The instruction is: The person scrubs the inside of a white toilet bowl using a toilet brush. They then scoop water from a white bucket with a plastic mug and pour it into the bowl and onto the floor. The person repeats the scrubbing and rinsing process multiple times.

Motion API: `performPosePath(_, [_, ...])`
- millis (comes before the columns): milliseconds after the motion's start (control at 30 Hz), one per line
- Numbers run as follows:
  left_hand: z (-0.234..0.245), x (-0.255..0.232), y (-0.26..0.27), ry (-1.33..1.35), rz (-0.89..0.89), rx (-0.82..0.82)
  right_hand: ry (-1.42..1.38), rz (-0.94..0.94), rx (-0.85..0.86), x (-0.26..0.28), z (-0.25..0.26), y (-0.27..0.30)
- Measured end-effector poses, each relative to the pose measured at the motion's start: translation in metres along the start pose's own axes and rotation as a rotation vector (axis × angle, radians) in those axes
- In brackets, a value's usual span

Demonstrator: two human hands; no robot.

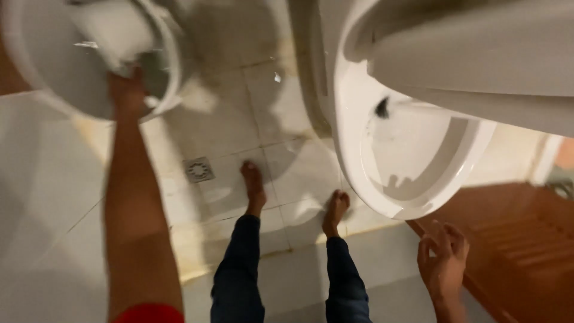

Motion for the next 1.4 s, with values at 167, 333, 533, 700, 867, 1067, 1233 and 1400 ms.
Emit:
performPosePath(167, [0.041,-0.02,0.009,-0.059,-0.1,0.307,-0.002,-0.108,0.008,0.011,-0.009,0.035])
performPosePath(333, [0.074,-0.033,0.008,-0.297,0.225,0.328,-0.074,-0.1,0.034,0.03,-0.016,0.022])
performPosePath(533, [0.073,-0.026,0.039,-0.337,-0.582,-0.15,-0.136,-0.035,0.044,0.057,-0.012,-0.008])
performPosePath(700, [0.157,-0.038,0.166,-0.309,-0.784,-0.165,-0.164,0.512,-0.323,0.141,-0.061,-0.114])
performPosePath(867, [0.226,-0.134,0.301,-0.255,-0.78,0.023,-0.115,0.261,-0.354,0.198,-0.149,-0.266])
performPosePath(1067, [0.19,-0.218,0.411,-0.226,-0.674,0.21,-0.127,0.563,-0.482,0.216,-0.12,-0.256])
performPosePath(1233, [0.123,-0.257,0.469,-0.25,-0.691,0.205,-0.258,0.496,-0.041,0.136,-0.148,-0.305])
performPosePath(1400, [0.091,-0.304,0.534,-0.461,-0.32,0.47,-0.101,0.474,-0.161,0.127,-0.131,-0.341])
Point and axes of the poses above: each hand's wrist, its own y-axis away from the middle knuckle, its own z-axis out of the back of the hand, x = y × z, the point moved 5 cm from there along -y, towards the middle knuckle, and after that the axes turned 1 degree about -z, right-handed, at the moved point
